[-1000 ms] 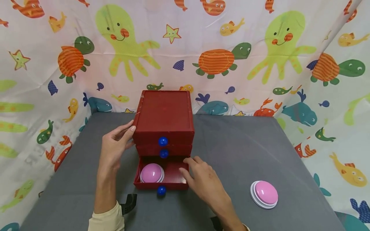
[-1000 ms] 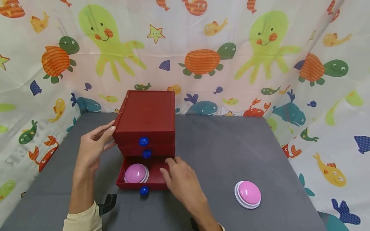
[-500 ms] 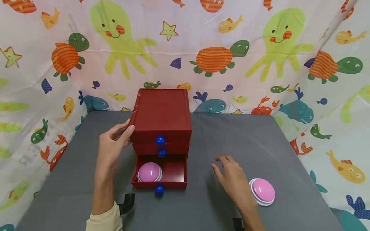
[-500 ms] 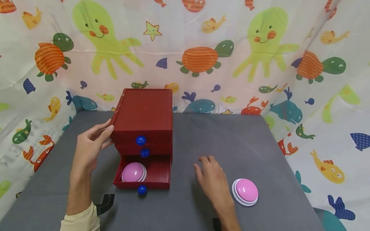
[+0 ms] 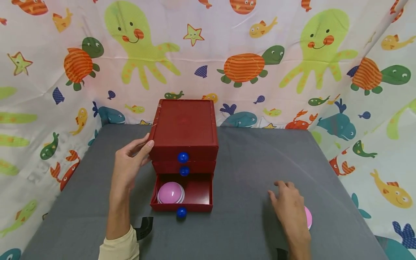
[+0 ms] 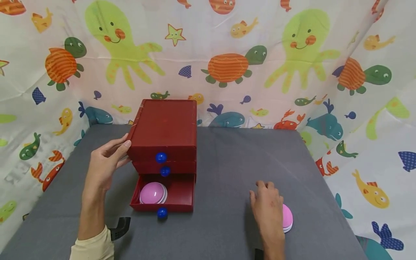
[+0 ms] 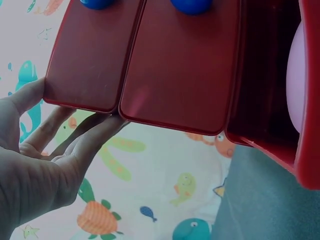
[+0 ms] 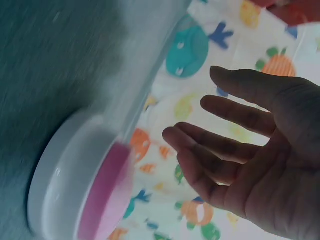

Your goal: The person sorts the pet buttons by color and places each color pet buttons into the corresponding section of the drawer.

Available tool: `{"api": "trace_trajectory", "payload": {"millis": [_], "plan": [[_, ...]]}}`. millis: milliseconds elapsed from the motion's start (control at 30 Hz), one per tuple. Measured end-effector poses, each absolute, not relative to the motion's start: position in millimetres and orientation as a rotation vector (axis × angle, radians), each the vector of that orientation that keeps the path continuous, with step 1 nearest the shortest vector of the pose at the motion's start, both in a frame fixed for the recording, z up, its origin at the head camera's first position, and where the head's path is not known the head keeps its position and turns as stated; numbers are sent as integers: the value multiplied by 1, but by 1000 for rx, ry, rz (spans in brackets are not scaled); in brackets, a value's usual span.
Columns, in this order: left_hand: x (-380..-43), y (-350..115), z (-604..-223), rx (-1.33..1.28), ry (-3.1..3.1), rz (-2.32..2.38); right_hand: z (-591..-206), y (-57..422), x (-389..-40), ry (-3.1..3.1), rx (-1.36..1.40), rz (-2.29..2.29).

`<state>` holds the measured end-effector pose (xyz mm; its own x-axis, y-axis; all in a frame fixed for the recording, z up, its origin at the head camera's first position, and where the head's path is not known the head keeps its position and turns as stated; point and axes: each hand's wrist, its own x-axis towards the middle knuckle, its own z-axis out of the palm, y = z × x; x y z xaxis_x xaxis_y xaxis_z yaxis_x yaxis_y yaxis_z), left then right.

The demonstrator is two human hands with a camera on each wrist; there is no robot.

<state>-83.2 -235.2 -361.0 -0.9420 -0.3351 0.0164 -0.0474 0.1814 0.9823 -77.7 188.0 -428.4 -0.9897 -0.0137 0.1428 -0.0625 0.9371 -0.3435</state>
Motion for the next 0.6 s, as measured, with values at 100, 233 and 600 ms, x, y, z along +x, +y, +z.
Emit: {"api": "trace_trajectory", "payload": {"millis": [100,233,600], "plan": [[-84,-235,-361,364,-2226,-1843,-428,204,-78,-3093,-100,504],[-83,-237,-361,354,-2229,-1849,-431,220,-78,-3240,-280,507],[-83,-237,-363,362,-2229,-1859,-443,237,-76,-3399,-417,623]]}}
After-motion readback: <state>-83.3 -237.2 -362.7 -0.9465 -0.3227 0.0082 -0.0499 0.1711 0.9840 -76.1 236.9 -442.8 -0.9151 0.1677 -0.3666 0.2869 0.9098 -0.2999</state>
